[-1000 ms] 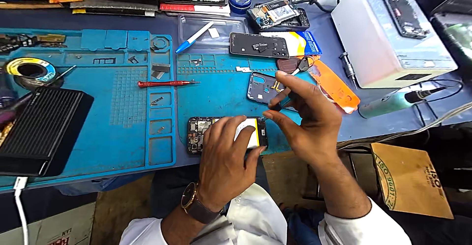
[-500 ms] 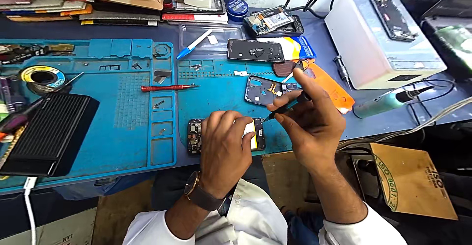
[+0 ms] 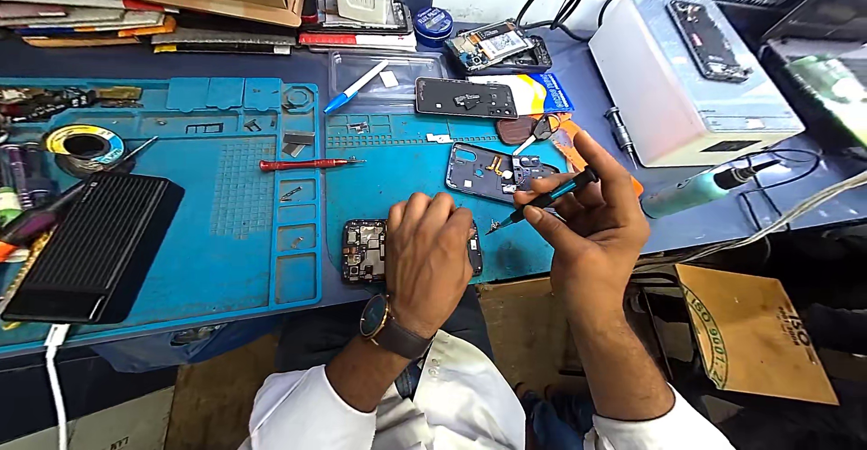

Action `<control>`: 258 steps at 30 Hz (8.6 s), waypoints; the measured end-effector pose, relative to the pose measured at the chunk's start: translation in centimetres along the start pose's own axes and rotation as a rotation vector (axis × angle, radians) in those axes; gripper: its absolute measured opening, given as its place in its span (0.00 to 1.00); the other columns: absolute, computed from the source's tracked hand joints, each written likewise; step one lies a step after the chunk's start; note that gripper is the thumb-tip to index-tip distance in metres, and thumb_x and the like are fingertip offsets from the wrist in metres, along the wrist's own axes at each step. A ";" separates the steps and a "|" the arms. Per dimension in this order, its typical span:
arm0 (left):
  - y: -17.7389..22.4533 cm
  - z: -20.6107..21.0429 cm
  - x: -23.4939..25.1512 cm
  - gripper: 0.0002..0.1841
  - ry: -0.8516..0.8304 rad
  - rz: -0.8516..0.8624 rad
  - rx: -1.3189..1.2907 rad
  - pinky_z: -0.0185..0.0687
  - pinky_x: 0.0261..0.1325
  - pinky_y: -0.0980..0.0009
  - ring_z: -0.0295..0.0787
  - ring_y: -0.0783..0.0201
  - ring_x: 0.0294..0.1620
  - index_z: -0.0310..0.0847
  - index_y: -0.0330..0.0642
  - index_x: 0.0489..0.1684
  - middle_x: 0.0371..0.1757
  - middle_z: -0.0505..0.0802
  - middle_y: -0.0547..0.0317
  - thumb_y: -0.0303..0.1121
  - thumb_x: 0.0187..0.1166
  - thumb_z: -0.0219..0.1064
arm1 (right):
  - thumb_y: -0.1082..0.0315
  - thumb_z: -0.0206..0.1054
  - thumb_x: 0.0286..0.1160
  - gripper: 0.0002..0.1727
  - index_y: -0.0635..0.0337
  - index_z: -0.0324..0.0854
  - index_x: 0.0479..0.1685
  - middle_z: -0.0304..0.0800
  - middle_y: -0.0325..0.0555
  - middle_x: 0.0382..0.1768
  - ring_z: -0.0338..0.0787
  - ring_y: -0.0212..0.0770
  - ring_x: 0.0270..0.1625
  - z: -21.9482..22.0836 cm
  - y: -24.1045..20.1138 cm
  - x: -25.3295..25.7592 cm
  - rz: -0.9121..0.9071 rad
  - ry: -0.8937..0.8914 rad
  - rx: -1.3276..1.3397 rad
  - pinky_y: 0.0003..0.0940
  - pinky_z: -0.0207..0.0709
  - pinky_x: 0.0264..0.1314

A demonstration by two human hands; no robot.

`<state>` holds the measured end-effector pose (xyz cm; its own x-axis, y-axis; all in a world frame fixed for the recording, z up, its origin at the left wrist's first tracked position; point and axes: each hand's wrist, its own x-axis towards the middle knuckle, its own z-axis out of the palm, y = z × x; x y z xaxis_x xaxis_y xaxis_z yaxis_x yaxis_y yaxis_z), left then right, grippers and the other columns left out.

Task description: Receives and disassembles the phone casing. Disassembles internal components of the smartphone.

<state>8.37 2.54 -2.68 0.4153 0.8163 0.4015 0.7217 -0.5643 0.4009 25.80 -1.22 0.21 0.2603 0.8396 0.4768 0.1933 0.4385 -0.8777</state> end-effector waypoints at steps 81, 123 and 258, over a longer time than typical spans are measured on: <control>-2.2 0.9 -5.7 0.18 0.110 0.174 -0.011 0.71 0.72 0.52 0.81 0.52 0.70 0.91 0.50 0.60 0.67 0.90 0.56 0.46 0.84 0.61 | 0.82 0.65 0.66 0.27 0.72 0.78 0.71 0.89 0.57 0.62 0.90 0.51 0.65 0.0 0.1 1.9 -0.271 -0.488 -0.085 0.50 0.88 0.68; -0.2 -0.4 -1.4 0.07 0.064 0.036 -0.190 0.76 0.53 0.60 0.85 0.61 0.47 0.93 0.52 0.38 0.41 0.92 0.65 0.39 0.79 0.69 | 0.87 0.68 0.69 0.42 0.69 0.58 0.88 0.87 0.56 0.60 0.93 0.49 0.55 0.1 -1.2 -0.5 -0.078 -0.060 -0.007 0.41 0.93 0.57; -2.7 -1.1 -3.6 0.23 -0.040 0.119 -0.102 0.73 0.75 0.50 0.78 0.52 0.75 0.91 0.50 0.57 0.71 0.87 0.59 0.56 0.77 0.69 | 0.77 0.71 0.70 0.26 0.66 0.80 0.72 0.90 0.52 0.57 0.91 0.45 0.60 -0.1 -0.8 -2.7 -0.352 -0.329 -0.292 0.42 0.91 0.61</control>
<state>4.33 0.94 -4.30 0.5172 0.7463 0.4191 0.6073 -0.6650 0.4347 25.07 -3.86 -0.40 -0.1665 0.7350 0.6573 0.4811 0.6425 -0.5965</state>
